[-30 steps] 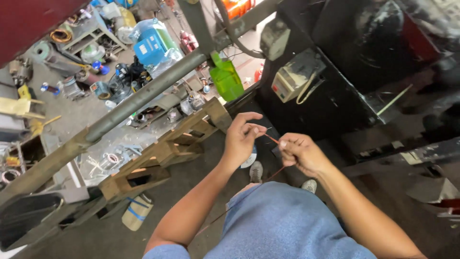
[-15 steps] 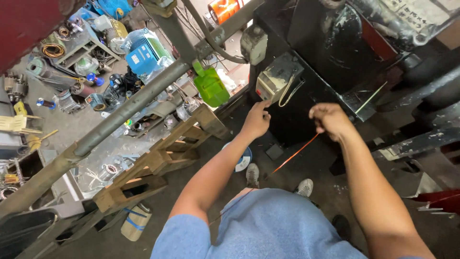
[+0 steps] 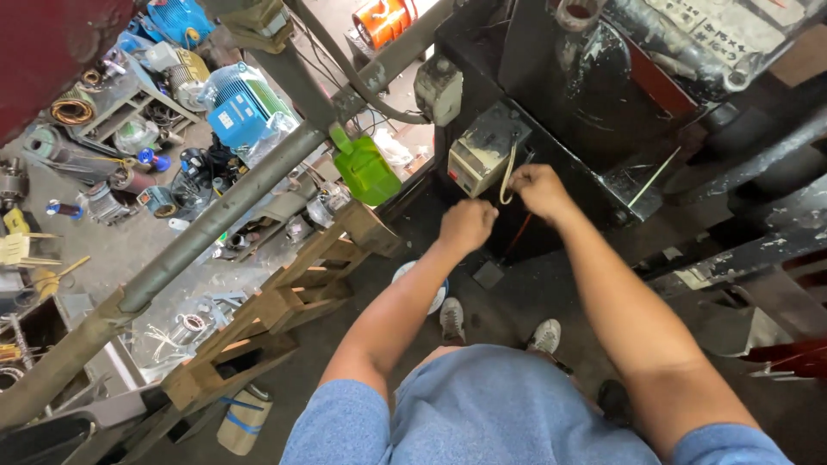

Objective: Tying copper wire coils with wire ties on a winding machine and then removing the finished coil assembly.

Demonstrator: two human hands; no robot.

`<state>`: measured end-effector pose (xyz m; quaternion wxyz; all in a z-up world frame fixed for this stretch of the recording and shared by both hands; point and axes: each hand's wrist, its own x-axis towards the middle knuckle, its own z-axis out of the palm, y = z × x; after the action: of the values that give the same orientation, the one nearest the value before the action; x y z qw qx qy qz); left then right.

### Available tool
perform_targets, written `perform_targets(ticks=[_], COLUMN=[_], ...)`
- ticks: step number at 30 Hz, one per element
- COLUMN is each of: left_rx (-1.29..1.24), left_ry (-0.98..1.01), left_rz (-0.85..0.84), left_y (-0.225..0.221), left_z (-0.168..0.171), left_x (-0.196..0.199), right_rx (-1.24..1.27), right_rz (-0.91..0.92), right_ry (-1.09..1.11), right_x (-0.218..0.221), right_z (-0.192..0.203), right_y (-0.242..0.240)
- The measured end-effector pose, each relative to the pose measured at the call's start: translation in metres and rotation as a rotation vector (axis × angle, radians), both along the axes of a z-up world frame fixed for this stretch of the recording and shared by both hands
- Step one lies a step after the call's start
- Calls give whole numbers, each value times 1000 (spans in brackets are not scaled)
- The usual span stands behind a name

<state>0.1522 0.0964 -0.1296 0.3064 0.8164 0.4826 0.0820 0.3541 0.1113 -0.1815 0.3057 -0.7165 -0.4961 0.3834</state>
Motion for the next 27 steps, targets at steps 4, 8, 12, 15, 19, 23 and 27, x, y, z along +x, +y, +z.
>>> perform_targets(ticks=[4,8,12,15,19,23,27], left_rx=[-258,-216,-151,-137,-168,-182,-179], left_ry=[-201,-191,-137,-105,-82,-87,-138], left_rz=[49,65,36,-3,-8,-1,39], left_y=[-30,-23,-12,-10,-4,-1,-12], left_z=[0,-32,-12,-5,9,30,6], left_x=[0,-16,-23,-29,-36,-61,-105], right_rx=[244,375,228,222,-64,-1,677], right_rz=[-528,-643,-595,-485,-276,2,-75], right_ry=[517,715,846,728,342,-213,-572], right_x=[-78,-106,-120,-133,-123,-48,25], right_z=[35,17,14,-3,-9,138,318], right_y=[-57,-94,-115,-128,-143,-127,-129])
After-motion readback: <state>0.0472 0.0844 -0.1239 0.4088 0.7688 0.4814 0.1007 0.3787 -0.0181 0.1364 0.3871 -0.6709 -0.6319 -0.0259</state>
